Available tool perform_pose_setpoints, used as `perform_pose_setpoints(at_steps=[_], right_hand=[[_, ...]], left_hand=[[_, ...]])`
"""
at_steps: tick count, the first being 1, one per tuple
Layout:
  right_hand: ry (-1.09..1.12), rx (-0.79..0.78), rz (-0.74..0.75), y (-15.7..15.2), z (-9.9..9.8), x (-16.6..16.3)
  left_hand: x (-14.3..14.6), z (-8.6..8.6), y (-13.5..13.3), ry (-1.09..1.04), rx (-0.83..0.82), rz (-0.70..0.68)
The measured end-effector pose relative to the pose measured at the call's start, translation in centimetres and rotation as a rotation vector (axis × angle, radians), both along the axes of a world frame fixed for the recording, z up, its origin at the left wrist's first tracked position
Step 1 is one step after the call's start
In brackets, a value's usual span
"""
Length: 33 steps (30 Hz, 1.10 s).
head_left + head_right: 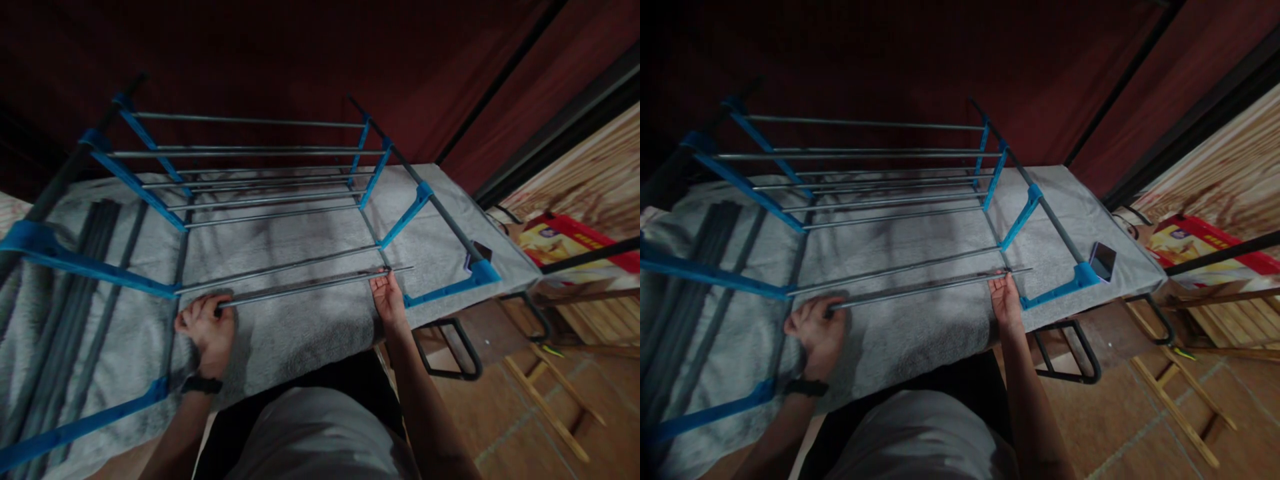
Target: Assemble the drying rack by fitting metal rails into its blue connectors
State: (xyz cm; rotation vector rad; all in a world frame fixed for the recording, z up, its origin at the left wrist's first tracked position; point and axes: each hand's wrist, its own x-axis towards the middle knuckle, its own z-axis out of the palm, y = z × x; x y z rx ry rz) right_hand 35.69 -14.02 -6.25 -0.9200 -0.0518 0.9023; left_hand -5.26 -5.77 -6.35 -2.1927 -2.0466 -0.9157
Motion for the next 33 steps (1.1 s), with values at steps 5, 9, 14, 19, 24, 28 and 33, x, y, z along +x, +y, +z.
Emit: perform_pose_setpoints(at_steps=[5, 9, 14, 19, 24, 28, 33], right_hand=[[0.011, 0.015, 0.015, -0.2, -0.1, 0.1], [0.026, 0.047, 0.036, -0.3, -0.2, 0.2], [0.044, 0.071, 0.095, -0.4, -0.2, 0.1], [0.039, 0.054, 0.069, -0.5, -0.3, 0.2], [0.046, 0.054, 0.087, -0.6, -0.3, 0.2], [0.027, 0.057, 0.085, -0.6, -0.4, 0.1], [0.004, 0.065, 0.093, -0.7, -0.4, 0.0]], left_hand=[[-0.2, -0.5, 0.7, -0.130, -0.036, -0.034], [-0.1, 0.4, 0.6, -0.260, -0.015, -0.075], [-0.1, 1.8, 0.5, -0.369, 0.009, 0.032], [-0.1, 1.4, 1.1, -0.780, -0.060, 0.163], [0.3, 1.7, 1.1, -1.381, -0.113, 0.249], [0.9, 2.8, 0.9, -1.562, -0.144, 0.239], [1.1, 3.7, 0.9, -1.773, -0.176, 0.298]])
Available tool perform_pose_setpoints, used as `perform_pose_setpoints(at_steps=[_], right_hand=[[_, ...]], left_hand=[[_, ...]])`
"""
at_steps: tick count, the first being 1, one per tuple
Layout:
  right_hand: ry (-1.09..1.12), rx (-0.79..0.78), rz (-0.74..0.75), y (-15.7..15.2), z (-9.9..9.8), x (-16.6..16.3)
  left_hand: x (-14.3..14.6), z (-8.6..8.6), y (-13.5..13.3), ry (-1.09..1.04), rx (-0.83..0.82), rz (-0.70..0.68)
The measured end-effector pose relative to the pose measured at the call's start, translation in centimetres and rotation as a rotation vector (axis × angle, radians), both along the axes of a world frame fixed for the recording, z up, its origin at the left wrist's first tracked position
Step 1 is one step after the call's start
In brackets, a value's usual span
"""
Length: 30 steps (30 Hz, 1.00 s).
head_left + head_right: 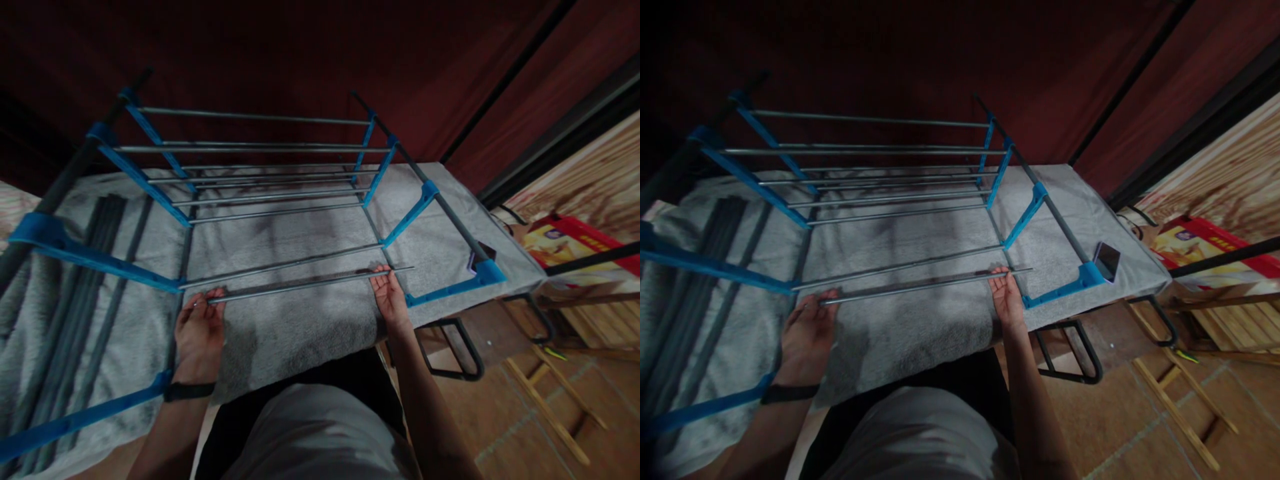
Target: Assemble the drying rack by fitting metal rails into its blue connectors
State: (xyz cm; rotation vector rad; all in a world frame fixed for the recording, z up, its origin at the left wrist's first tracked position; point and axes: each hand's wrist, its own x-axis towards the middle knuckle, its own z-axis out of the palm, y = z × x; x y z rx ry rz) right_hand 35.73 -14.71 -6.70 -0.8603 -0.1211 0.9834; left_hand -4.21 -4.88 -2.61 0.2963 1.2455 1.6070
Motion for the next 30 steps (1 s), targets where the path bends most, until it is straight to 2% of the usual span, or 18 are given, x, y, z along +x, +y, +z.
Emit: perform_pose_setpoints(at_steps=[4, 10, 20, 30], right_hand=[[-0.016, -0.013, -0.006, -0.1, 0.0, 0.0], [-0.021, -0.025, -0.002, -0.2, 0.1, 0.0], [0.017, -0.030, 0.010, -0.2, -0.1, 0.3], [0.042, -0.054, 0.023, -0.3, -0.3, 0.6]], left_hand=[[-0.2, 0.5, 0.0, -0.097, -0.029, -0.048], [0.0, 1.0, 0.5, -0.226, -0.208, -0.025], [0.7, 1.2, 0.0, -0.294, -0.184, -0.018], [1.0, 1.6, -0.6, -0.344, -0.145, -0.088]])
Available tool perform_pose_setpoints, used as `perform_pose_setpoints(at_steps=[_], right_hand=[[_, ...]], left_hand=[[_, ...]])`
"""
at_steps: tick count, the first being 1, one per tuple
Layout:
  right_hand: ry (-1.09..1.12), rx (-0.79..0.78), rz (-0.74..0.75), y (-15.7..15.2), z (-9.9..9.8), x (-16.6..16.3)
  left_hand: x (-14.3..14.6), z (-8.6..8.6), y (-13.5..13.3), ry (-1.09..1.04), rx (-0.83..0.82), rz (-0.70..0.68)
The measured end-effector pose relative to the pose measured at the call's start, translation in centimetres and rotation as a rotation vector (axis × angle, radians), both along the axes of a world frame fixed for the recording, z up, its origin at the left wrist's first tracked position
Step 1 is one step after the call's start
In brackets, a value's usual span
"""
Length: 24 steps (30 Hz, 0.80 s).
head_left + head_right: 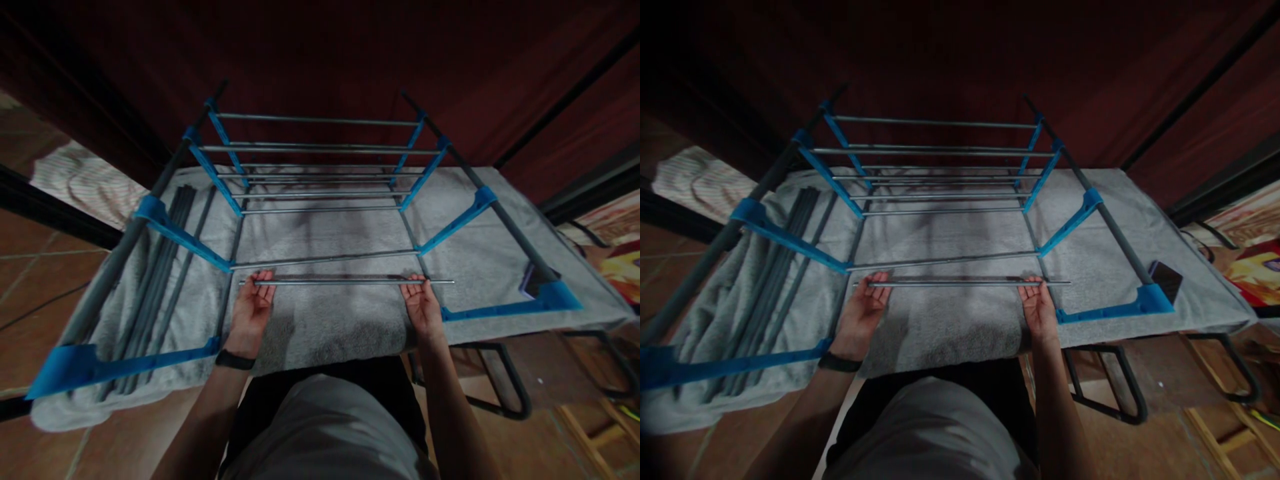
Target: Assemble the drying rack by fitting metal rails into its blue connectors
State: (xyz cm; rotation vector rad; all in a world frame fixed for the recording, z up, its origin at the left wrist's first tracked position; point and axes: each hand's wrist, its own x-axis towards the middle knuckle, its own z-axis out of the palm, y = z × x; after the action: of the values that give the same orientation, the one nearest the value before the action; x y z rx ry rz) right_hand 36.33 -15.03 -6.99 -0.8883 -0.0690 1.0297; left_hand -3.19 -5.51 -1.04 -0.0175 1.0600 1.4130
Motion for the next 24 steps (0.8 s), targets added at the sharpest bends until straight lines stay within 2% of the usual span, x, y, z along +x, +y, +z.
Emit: perform_pose_setpoints(at_steps=[11, 19, 24], right_hand=[[-0.038, -0.035, 0.014, -0.2, 0.4, -0.2], [-0.053, -0.059, 0.006, -0.1, 1.0, -0.4], [-0.040, -0.168, 0.016, -0.3, 1.3, 0.0]], left_hand=[[0.3, 0.0, -0.1, 0.007, 0.053, 0.022], [0.0, 0.6, 0.4, -0.025, 0.028, 0.022], [-0.3, 1.2, 0.8, -0.027, 0.078, 0.024]])
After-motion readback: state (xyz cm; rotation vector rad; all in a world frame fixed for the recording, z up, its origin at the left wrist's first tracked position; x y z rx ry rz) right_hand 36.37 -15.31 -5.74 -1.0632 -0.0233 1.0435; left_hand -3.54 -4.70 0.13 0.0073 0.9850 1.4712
